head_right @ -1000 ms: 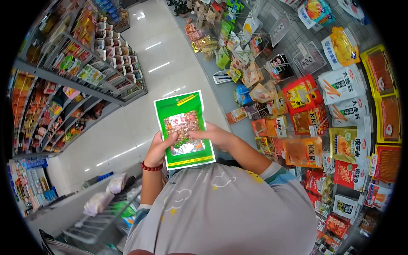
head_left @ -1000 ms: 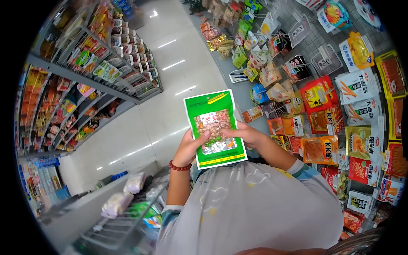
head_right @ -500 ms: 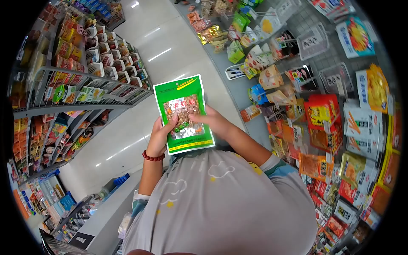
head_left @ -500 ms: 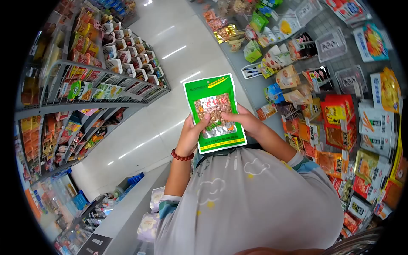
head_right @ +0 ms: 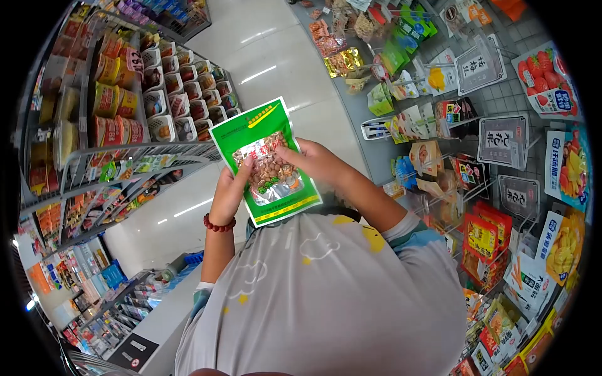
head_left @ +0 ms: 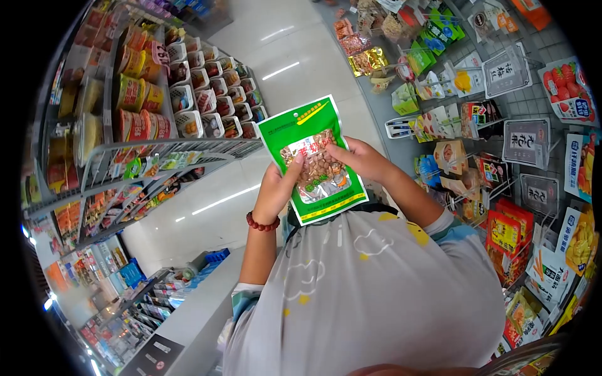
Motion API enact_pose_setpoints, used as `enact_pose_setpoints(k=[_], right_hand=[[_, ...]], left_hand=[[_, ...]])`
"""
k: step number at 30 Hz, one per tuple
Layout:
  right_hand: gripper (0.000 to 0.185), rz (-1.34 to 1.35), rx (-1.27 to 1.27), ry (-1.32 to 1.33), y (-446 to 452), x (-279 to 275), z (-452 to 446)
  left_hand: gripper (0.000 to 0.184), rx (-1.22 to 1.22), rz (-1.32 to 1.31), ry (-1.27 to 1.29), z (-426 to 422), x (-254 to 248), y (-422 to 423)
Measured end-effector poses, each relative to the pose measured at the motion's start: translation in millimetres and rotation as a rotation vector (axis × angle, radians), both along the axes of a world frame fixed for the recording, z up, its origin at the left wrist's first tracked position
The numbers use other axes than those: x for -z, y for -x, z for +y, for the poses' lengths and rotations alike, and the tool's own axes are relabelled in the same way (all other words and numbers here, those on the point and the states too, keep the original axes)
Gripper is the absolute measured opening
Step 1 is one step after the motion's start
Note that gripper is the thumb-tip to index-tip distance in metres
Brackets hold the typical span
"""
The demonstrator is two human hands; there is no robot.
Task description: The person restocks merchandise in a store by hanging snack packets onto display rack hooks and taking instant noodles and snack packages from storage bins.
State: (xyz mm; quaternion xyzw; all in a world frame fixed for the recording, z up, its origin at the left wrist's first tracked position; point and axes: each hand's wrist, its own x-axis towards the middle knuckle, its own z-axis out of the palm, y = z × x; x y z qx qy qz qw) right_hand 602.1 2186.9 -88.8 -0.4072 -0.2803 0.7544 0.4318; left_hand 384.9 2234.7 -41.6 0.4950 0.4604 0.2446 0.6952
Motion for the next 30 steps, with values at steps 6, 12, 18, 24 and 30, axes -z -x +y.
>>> enact_pose_setpoints(k=[6,12,18,24,30], right_hand=[[0.036,-0.296,0.047,-0.155,-21,-4,17],[0.041,-0.202,0.237,-0.007,-27,-8,4],[0.055,0.147,0.694,0.299,-19,-8,-3],[0.049,0.294,0.782,0.297,5,-6,6],[0.053,0.409,0.828,0.315,35,13,33]], left_hand=[[0.036,0.193,0.107,-0.05,51,-2,-18],[0.037,0.435,-0.012,0.042,88,13,-50],[0.039,0.532,-0.26,0.431,103,35,-86],[0.04,0.535,-0.369,0.737,119,28,-91],[0.038,0.476,-0.385,0.881,151,50,-77]])
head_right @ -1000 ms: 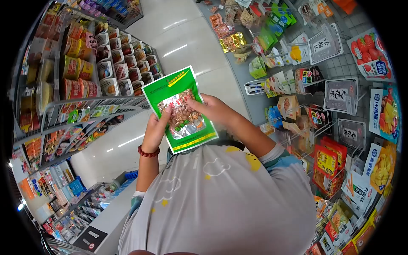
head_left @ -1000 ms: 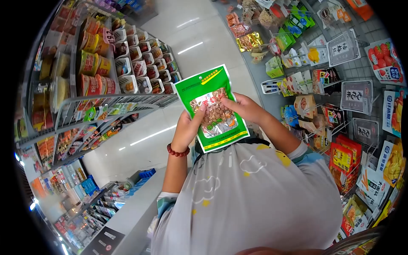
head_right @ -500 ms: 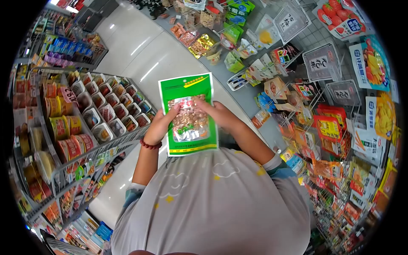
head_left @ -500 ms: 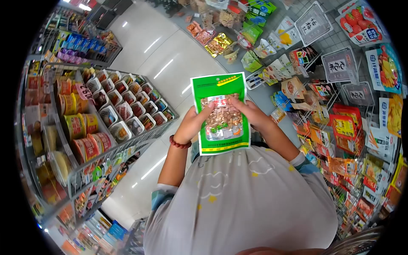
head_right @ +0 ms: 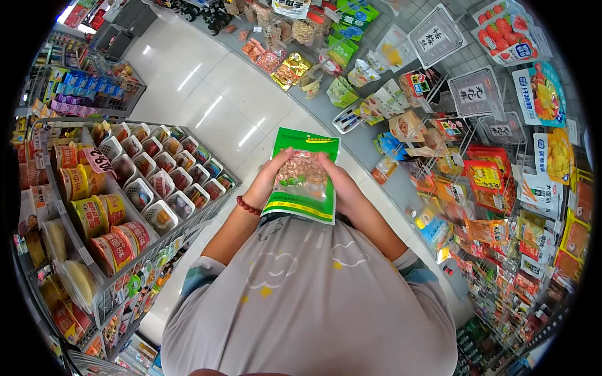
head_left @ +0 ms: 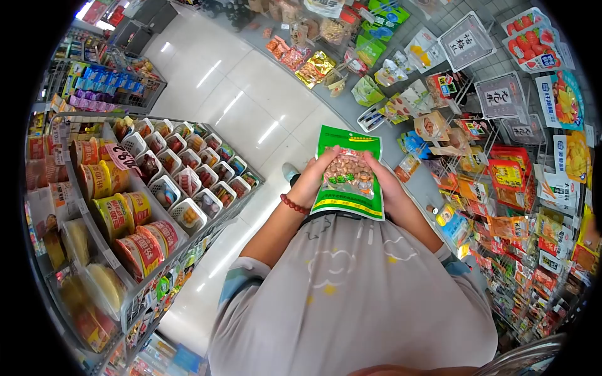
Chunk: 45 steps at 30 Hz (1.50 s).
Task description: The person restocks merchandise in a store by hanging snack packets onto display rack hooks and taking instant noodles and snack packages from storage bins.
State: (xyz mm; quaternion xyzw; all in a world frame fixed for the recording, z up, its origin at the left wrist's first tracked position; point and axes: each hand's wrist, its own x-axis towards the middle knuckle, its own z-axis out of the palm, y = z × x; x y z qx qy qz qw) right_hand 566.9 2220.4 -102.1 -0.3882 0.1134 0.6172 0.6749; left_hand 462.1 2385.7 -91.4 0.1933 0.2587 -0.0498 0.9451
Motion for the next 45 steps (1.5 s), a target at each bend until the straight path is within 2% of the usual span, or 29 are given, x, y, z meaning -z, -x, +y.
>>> enact_pose_setpoints(k=[4,6,10,12,16,20,26,29,33,38,40,45], right_hand=[[0.053,0.016,-0.013,0.026,14,-7,27],[0.051,0.009,-0.026,0.013,21,-11,41],[0.049,0.006,-0.077,-0.001,30,-18,68],[0.046,-0.104,-0.337,0.094,34,-18,79],[0.046,-0.143,-0.48,0.093,42,-17,100],[0.047,-0.224,-0.578,0.022,44,-23,113],[0.046,-0.267,-0.543,-0.015,39,-10,115],[0.046,-0.216,-0.49,0.007,33,-8,115],[0.045,-0.143,-0.413,0.047,22,-13,114],[0.044,-0.102,-0.359,0.069,11,-21,119],[0.05,-0.142,-0.392,0.061,9,-21,121],[0.048,-0.131,-0.348,0.058,7,-8,126]], left_hand=[[0.038,-0.03,0.003,0.024,18,16,18],[0.039,-0.067,0.022,-0.02,27,7,30],[0.042,-0.166,0.053,-0.074,43,21,58],[0.044,-0.271,0.066,-0.039,51,27,75],[0.043,-0.364,0.098,-0.072,62,36,102],[0.043,-0.388,0.055,-0.072,66,21,110],[0.048,-0.459,0.001,-0.05,69,21,109],[0.049,-0.294,0.019,-0.093,75,22,110],[0.051,-0.193,0.024,-0.106,82,15,95],[0.051,-0.194,-0.018,-0.074,89,8,75],[0.051,-0.201,-0.057,-0.031,93,8,69],[0.052,-0.174,-0.06,-0.016,103,11,62]])
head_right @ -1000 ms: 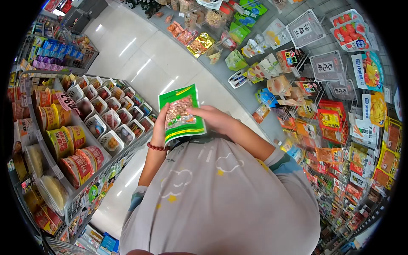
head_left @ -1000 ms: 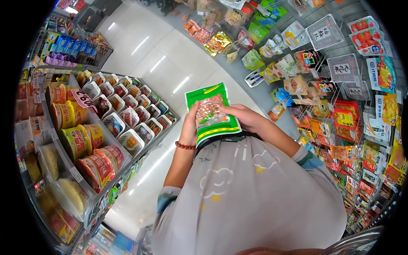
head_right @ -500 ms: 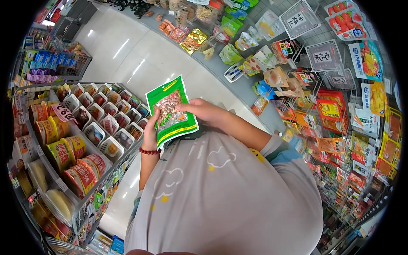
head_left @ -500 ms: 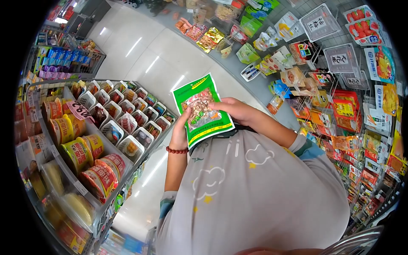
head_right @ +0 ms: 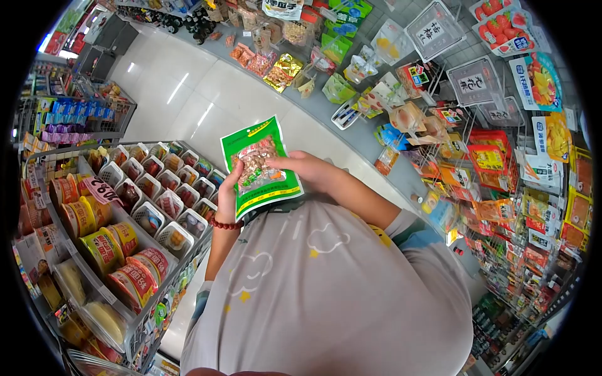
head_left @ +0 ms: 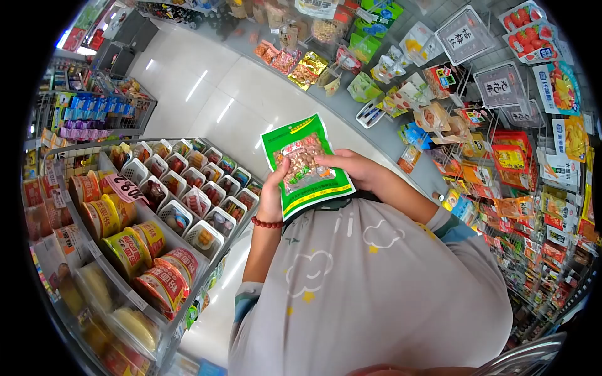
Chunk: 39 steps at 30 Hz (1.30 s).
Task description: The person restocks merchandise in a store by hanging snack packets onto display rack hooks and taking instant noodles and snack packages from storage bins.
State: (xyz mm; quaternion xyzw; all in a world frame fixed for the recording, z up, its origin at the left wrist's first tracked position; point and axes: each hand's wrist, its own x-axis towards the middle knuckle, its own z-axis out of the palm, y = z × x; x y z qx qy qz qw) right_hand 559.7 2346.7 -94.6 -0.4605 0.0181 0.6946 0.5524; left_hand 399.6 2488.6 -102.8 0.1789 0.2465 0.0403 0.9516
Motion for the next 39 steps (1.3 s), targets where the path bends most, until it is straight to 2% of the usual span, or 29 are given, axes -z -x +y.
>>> enact_pose_setpoints(k=[5,8,11,12,13,15,17,19,21,23,24,27,29,33,35,39], right_hand=[[0.04,0.087,0.079,-0.003,-1,4,9],[0.038,0.137,0.103,-0.072,2,2,22],[0.043,0.196,0.131,-0.135,7,-3,33],[0.043,0.19,0.125,-0.132,10,15,33],[0.044,0.07,0.187,-0.125,14,48,29],[0.045,-0.056,0.241,-0.114,19,37,41],[0.046,0.422,0.392,-0.206,21,3,51],[0.047,0.387,0.44,-0.199,23,9,48],[0.062,0.314,0.458,-0.224,24,12,45],[0.071,0.232,0.509,-0.19,26,9,46],[0.061,0.268,0.484,-0.275,20,11,42],[0.052,0.255,0.457,-0.348,4,20,50],[0.052,0.017,0.529,-0.133,-1,22,61],[0.052,0.178,0.431,-0.128,-25,28,113],[0.052,0.167,0.382,-0.127,-43,29,150],[0.056,0.21,0.092,-0.19,-80,28,235]], left_hand=[[0.052,0.037,0.007,-0.051,15,6,1],[0.051,0.03,0.028,-0.179,28,3,3],[0.05,0.048,-0.008,-0.185,43,0,4],[0.049,0.064,-0.048,-0.145,49,-5,1],[0.048,0.079,-0.088,-0.107,54,-10,-1],[0.046,0.076,-0.102,-0.13,67,-17,-10],[0.045,0.163,-0.133,-0.175,82,-17,-22],[0.044,0.174,-0.188,-0.172,93,-15,-37],[0.048,0.446,-0.175,-0.251,107,-16,-49],[0.046,0.445,-0.247,-0.241,106,-20,-61],[0.046,0.491,-0.222,-0.255,107,-19,-66],[0.047,0.519,-0.217,-0.251,116,-19,-76],[0.048,0.556,-0.16,-0.133,127,-7,-82],[0.048,0.495,-0.08,-0.149,171,10,-92],[0.049,0.441,-0.097,-0.173,198,13,-95],[0.049,0.18,0.014,-0.075,254,3,-96]])
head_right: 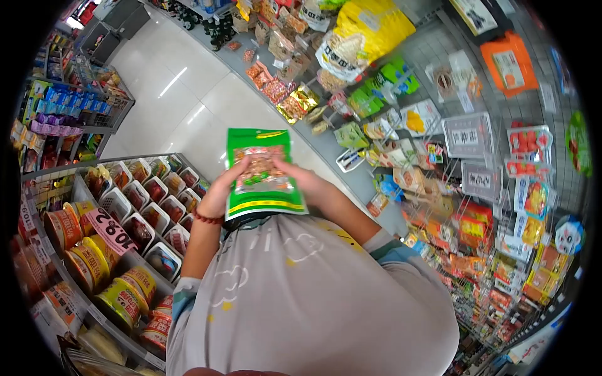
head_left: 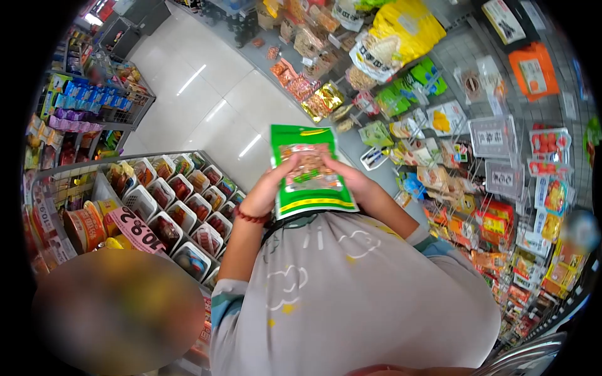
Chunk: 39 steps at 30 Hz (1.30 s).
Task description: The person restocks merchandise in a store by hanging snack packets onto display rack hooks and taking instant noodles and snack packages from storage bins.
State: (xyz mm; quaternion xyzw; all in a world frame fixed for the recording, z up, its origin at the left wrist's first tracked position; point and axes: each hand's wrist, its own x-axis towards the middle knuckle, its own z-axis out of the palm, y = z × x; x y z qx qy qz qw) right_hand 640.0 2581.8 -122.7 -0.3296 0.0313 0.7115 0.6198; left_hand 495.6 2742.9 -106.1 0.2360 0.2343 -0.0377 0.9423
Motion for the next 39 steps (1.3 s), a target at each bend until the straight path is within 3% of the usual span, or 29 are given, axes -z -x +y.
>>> enact_pose_setpoints(k=[2,4,6,8,11,18,22,26,34,36,37,39], right_hand=[[0.058,0.019,-0.127,0.014,-18,-9,44],[0.059,-0.177,-0.372,0.017,-38,-14,79],[0.057,-0.288,-0.446,-0.014,-57,-28,109],[0.055,-0.394,-0.496,-0.039,-69,-35,126],[0.054,-0.584,-0.566,-0.13,-91,-35,153],[0.049,-0.797,-0.403,-0.09,-120,-23,215],[0.046,-0.679,-0.253,-0.048,-124,-39,251],[0.054,-0.719,-0.173,0.055,-109,-52,301],[0.052,-1.031,0.036,0.215,-95,-63,360],[0.056,-1.26,0.091,0.221,-93,-57,357],[0.051,-1.191,0.012,0.282,-96,-79,356],[0.048,-1.353,0.247,0.109,-95,-35,354]], left_hand=[[0.047,-0.144,0.022,0.028,25,-16,1],[0.047,-0.237,-0.017,0.015,45,-6,-1],[0.046,-0.32,-0.022,0.02,56,-6,-7],[0.041,-0.279,0.049,-0.112,73,19,6],[0.038,-0.262,0.128,-0.236,87,0,-16],[0.035,-0.091,0.072,-0.269,178,4,-60],[0.033,0.004,0.076,-0.245,238,-2,-85],[0.033,0.114,0.009,-0.403,314,-11,-93],[0.029,0.352,-0.065,-0.647,409,-11,-132],[0.027,0.334,-0.114,-0.692,405,-21,-142],[0.028,0.345,-0.143,-0.721,404,-24,-148],[0.035,0.353,-0.191,-0.659,401,-23,-155]])
